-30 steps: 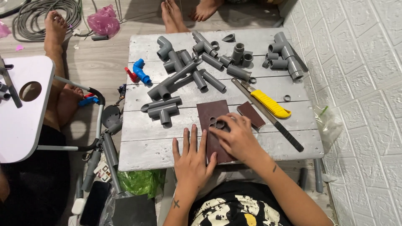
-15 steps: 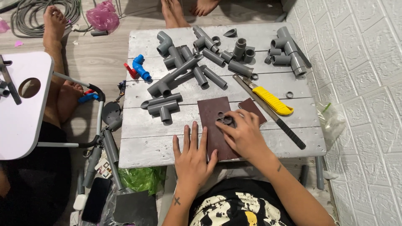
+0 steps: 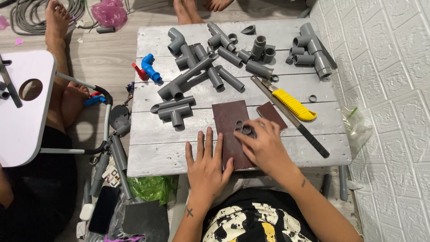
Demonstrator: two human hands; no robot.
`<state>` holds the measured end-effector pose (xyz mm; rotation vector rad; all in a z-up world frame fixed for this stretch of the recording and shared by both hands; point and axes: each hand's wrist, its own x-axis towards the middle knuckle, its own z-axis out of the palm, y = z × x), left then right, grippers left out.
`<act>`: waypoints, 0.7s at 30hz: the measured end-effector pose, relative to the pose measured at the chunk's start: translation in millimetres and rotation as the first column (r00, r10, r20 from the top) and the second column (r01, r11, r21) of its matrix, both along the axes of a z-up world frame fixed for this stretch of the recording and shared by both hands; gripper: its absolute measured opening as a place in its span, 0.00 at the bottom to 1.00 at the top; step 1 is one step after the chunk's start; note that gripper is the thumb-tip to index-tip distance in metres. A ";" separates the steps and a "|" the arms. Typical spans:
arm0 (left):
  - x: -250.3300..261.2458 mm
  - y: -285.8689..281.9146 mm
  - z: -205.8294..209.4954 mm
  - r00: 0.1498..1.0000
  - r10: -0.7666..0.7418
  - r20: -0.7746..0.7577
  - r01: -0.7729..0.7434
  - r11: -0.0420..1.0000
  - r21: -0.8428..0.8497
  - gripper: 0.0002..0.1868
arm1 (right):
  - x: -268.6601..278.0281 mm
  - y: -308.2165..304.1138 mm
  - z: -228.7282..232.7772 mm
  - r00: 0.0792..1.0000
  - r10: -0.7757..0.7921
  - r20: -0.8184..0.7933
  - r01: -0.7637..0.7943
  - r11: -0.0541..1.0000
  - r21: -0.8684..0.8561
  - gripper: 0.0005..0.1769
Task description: Sanding and scraping burrs off small grey plastic rings using sandpaper and a utility knife on a low workbench.
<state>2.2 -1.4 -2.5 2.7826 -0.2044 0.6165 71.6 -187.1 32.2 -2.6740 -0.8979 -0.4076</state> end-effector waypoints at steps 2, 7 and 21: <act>-1.2 0.3 2.5 1.000 -0.004 -0.008 0.004 1.000 -0.006 0.39 | -3.9 6.4 3.6 0.998 0.065 -0.002 -0.065 0.998 0.022 0.23; -1.1 0.5 3.8 1.000 -0.006 -0.022 0.006 1.000 0.012 0.39 | 26.7 21.9 -12.9 0.993 0.089 0.072 -0.093 0.994 0.057 0.18; 1.7 1.0 -8.2 0.999 0.002 0.046 -0.004 0.999 0.032 0.35 | 37.0 25.2 -12.1 0.996 -0.029 0.089 0.034 0.998 -0.049 0.20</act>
